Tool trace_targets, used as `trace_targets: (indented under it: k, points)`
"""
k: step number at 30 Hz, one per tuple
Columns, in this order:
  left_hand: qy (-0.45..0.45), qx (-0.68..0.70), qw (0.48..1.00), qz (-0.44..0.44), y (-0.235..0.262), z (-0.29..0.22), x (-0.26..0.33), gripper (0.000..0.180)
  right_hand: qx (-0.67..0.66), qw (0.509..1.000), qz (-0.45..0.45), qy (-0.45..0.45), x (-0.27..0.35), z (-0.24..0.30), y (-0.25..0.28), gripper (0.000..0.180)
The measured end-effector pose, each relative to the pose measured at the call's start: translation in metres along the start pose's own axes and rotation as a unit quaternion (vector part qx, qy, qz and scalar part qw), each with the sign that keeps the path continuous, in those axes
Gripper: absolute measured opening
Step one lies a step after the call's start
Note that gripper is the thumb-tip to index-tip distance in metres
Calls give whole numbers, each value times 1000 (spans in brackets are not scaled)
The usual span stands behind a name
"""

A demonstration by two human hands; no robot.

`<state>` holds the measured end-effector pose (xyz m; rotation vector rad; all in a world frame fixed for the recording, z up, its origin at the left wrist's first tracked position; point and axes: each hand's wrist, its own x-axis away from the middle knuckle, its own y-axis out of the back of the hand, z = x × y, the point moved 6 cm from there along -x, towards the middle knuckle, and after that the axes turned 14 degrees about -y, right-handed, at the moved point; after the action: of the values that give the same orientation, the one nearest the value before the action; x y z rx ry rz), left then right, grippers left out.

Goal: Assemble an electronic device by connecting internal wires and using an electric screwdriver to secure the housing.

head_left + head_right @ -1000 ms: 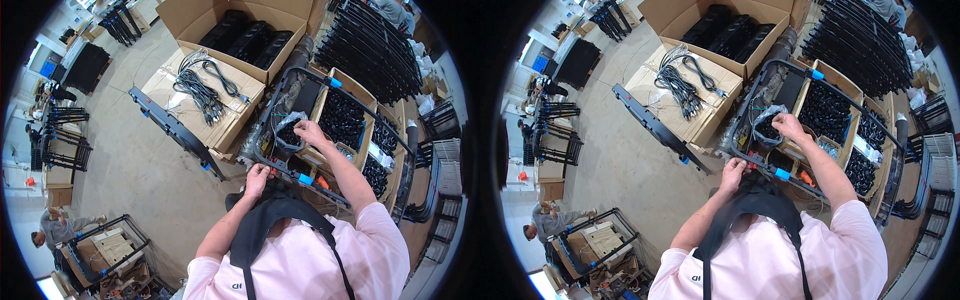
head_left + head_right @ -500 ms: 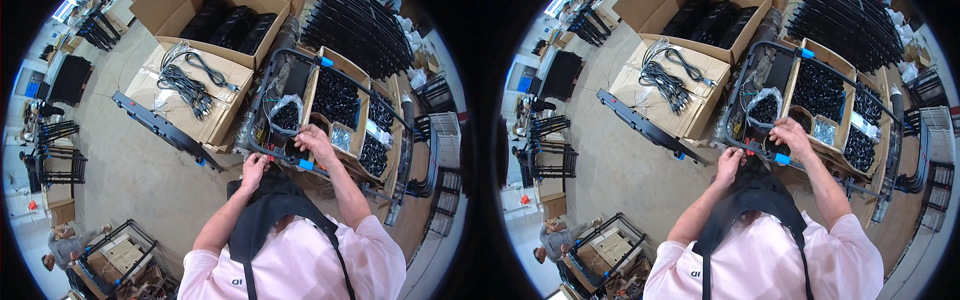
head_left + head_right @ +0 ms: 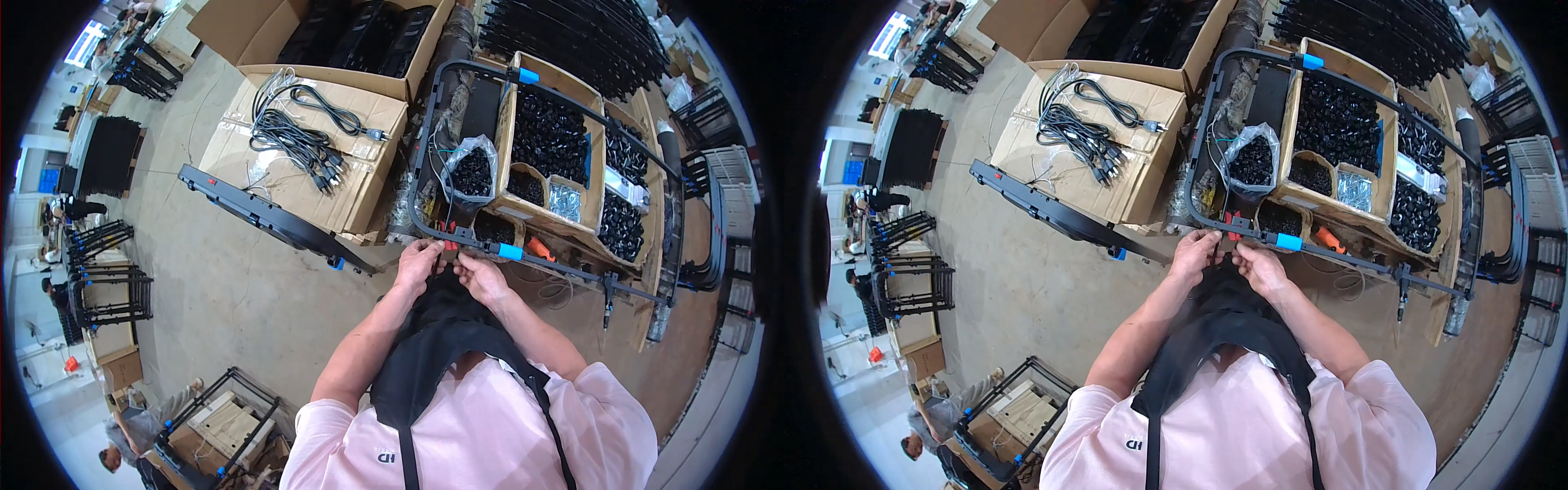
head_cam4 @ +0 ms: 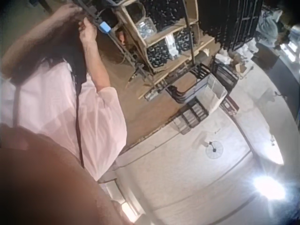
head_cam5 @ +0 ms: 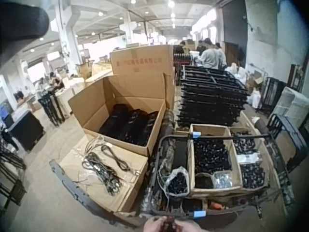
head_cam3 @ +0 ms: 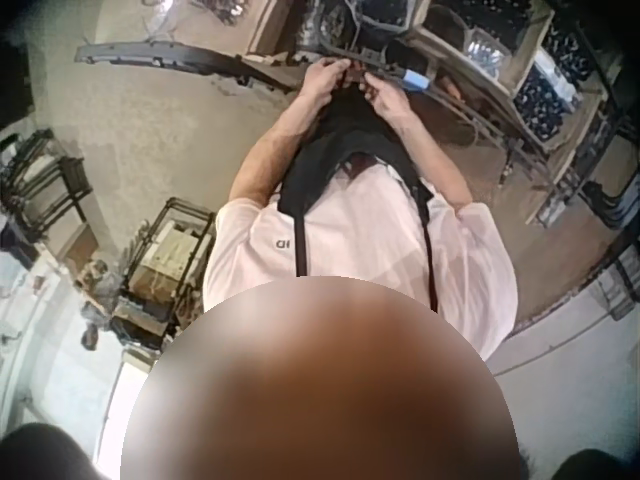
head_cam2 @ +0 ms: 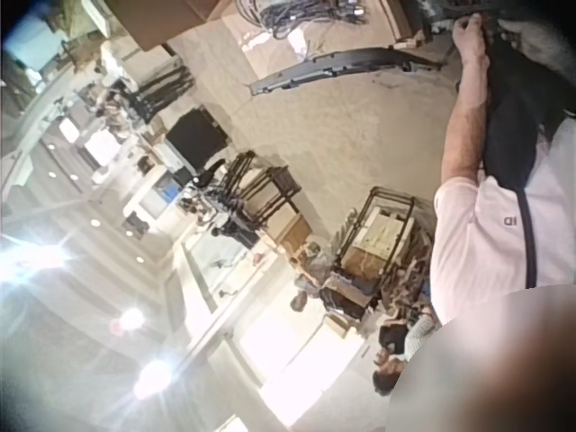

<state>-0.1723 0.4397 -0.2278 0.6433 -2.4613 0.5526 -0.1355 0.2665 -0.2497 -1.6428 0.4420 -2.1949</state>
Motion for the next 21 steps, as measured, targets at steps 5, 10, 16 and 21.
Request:
trace_targets:
  k: [5, 10, 16, 21]
  points:
    - [3, -9, 999, 41, 1, -4, -7, 27, -10, 997, 65, 33, -29, 6, -22, 13]
    - [12, 9, 999, 53, -1, -4, -7, 26, -23, 997, 62, 28, -29, 4, -28, 14]
    - [12, -21, 998, 53, -1, -8, -3, 25, -55, 997, 61, 11, -17, 5, -41, 13]
    - [-2, -79, 994, 70, 0, -6, 5, 29, 17, 998, 63, 11, -10, 7, -41, 17]
